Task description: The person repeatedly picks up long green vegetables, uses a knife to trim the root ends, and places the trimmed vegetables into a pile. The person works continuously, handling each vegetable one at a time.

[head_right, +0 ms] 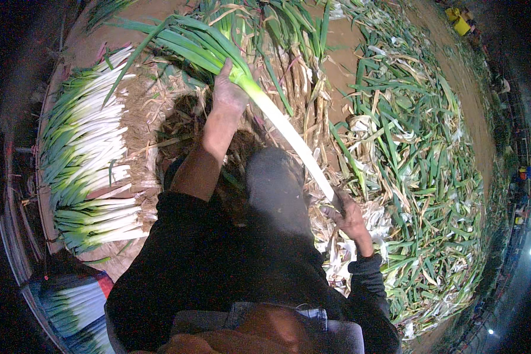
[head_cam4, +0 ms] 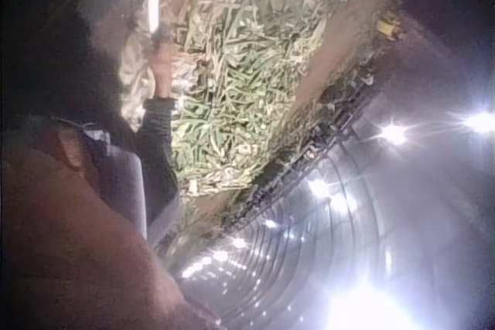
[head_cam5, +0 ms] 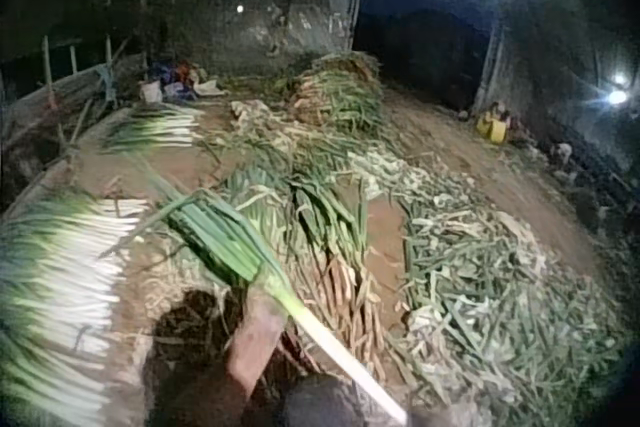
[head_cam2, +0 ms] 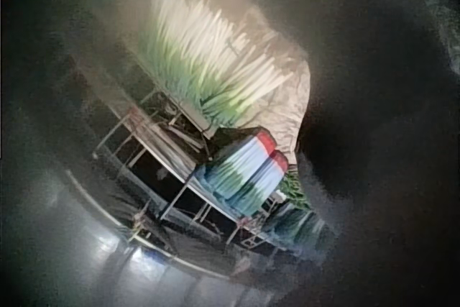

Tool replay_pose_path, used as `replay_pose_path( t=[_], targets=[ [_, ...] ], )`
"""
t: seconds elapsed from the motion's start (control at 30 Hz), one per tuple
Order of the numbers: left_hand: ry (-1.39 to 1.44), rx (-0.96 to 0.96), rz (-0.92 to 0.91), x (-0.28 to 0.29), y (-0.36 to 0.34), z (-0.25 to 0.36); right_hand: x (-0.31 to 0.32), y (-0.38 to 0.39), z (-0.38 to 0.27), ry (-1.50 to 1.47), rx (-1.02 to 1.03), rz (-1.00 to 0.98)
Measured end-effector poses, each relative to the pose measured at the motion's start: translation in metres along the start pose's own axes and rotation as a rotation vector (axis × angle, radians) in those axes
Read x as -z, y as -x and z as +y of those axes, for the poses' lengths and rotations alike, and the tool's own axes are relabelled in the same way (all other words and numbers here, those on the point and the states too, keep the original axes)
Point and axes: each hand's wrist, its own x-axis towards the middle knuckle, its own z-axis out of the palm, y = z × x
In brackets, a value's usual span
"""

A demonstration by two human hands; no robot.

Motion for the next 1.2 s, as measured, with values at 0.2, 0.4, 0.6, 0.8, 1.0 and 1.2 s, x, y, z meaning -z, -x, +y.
replay_pose_path(
  t=[0.2,0.4,0.6,0.8,1.0,1.2],
  targets=[
    [-0.036,0.045,-0.037,-0.015,0.007,0.013,0.014,0.009,-0.015,-0.498,-0.380,-0.099],
    [0.155,0.022,-0.131,0.001,-0.006,0.014,0.022,0.014,0.001,-0.925,-0.496,0.026],
    [0.053,-0.029,-0.130,0.022,-0.025,0.023,0.021,0.009,-0.020,-0.524,-0.410,0.167],
    [-0.114,-0.118,-0.209,0.020,-0.015,0.031,0.026,0.004,-0.021,-0.653,-0.228,0.504],
    [-0.120,-0.077,-0.271,0.012,-0.006,0.028,0.049,-0.025,-0.043,-0.373,-0.182,0.417],
    [0.053,0.128,-0.368,0.016,-0.019,0.022,0.021,-0.093,-0.077,-0.349,0.004,0.018]
  ],
)
